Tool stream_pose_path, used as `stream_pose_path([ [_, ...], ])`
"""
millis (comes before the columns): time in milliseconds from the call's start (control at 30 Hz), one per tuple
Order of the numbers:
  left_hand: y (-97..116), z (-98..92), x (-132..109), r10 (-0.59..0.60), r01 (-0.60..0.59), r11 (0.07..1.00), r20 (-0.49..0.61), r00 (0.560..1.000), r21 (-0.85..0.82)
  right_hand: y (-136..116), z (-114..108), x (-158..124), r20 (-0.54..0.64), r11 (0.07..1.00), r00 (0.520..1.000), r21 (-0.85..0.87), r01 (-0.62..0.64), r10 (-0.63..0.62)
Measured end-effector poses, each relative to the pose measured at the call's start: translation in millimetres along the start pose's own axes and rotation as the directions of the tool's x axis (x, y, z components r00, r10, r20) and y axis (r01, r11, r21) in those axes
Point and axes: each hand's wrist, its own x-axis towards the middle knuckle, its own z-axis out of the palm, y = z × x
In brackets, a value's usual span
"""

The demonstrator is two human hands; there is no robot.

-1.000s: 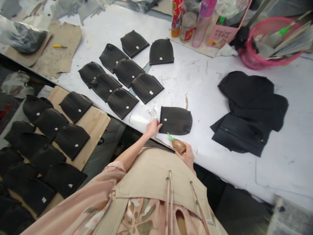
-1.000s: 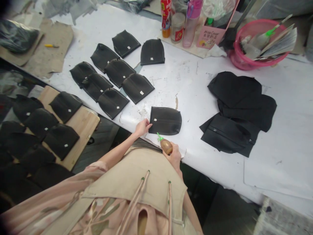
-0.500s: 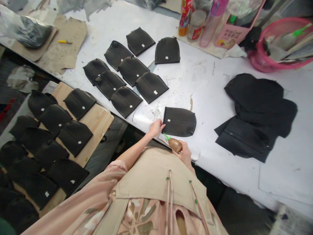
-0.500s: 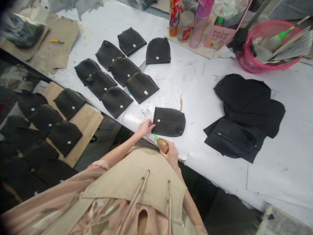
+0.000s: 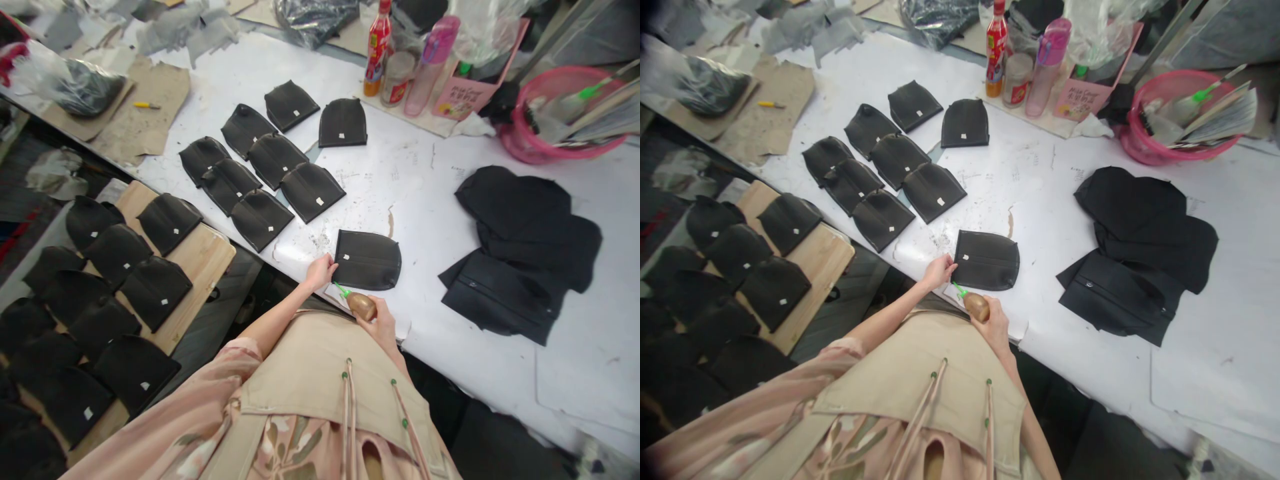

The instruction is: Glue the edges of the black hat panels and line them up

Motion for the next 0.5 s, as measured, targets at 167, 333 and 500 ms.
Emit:
stream_pose_path([
  [167, 1, -2.5, 0, 0.030, -0.030, 0.999, -0.007, 1.000, -0.018, -1, 0, 6, -0.077, 0.993, 0.991, 0.034, -0.111, 0.114],
  [333, -4, 0.5, 3, 0.043, -0.042, 0.997, 0.003, 0.999, -0.061, -8, 1, 12, 0.002, 0.997, 0.998, 0.048, -0.065, 0.065],
  [500, -6, 1.9, 4, 0.031, -0.028, 0.989, 0.018, 0.999, -0.143, -13, -7, 9, 0.059, 0.939, 0.967, 0.233, -0.255, 0.248],
])
